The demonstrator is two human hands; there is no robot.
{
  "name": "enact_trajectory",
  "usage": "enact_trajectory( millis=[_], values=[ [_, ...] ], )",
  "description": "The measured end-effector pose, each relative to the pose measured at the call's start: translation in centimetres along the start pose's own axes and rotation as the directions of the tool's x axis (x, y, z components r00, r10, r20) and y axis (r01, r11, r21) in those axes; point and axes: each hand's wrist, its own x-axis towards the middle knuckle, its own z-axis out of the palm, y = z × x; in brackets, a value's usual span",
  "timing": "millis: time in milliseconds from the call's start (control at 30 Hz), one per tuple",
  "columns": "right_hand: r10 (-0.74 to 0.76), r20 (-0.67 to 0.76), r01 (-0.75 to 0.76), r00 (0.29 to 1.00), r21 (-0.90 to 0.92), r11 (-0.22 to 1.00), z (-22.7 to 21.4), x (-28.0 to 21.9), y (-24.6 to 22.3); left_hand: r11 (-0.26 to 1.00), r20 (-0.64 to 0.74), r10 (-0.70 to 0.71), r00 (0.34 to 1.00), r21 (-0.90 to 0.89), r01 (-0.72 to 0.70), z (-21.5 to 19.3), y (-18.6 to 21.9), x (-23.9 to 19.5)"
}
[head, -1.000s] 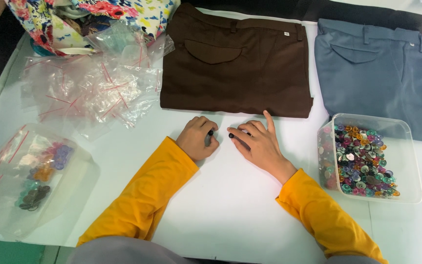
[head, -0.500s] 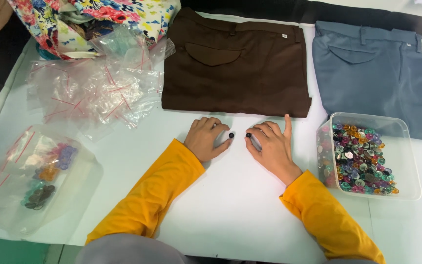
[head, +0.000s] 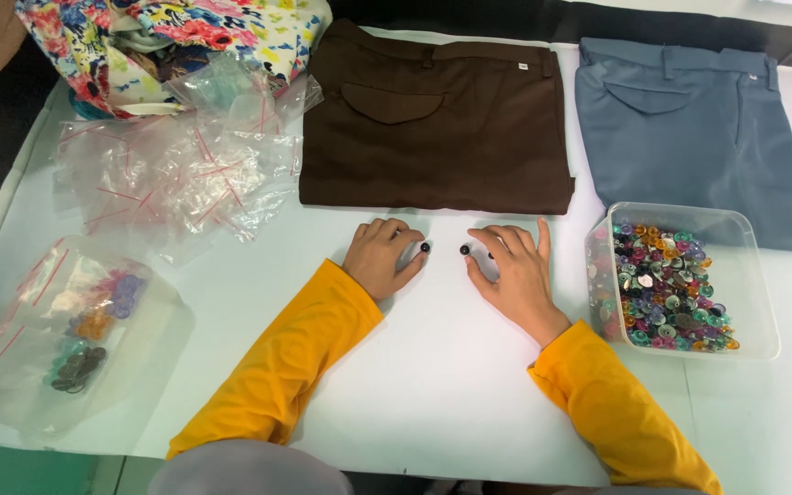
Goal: Sorting and bagging small buttons into plastic zip-lock bags
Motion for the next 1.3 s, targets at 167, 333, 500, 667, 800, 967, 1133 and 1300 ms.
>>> enact_trajectory(
  millis=[167,333,500,667,800,967,1133,1300],
  values=[
    [0.008,-0.018,-0.007,1.000,0.035,0.999,-1.4,-0.9,0.4,0.996,-0.078,0.062,0.995,0.067,-0.057,-0.2,0.3,-0.4],
    [-0.088,-0.049,0.089,0.995,0.017,0.996,-4.3,-2.5,-1.2,0.935,-0.241,0.352,0.905,0.138,-0.327,0.6,3.9,-1.2],
    [-0.198,-0.248,0.177,0.948,-0.104,0.979,-9.1,-3.8,-3.2,0.892,-0.334,0.398,0.855,-0.076,-0.445,1.6,10.9,-1.1],
    [-0.095,-0.472,0.022,0.876,-0.157,0.987,-14.0,-5.1,1.9,0.863,-0.373,0.338,0.864,-0.244,-0.442,2.7,17.9,3.4],
    [0.322,-0.301,-0.312,0.897,0.084,0.946,-19.6,-3.5,5.0,0.792,-0.275,0.315,0.908,-0.452,-0.412,4.5,24.7,9.1],
    [0.655,0.319,-0.724,0.685,0.198,0.661,-20.8,-4.6,10.8,0.976,0.305,0.188,0.934,-0.167,-0.141,11.2,27.6,13.3],
    [0.678,0.525,-0.849,0.515,0.203,0.488,-20.7,-3.8,10.9,0.984,0.140,0.034,0.990,0.170,-0.058,19.1,28.1,14.5],
    [0.544,0.577,-0.720,0.610,0.115,0.685,-21.4,-2.6,10.0,0.964,0.054,0.084,0.995,0.247,-0.095,23.1,26.0,15.6]
  ],
)
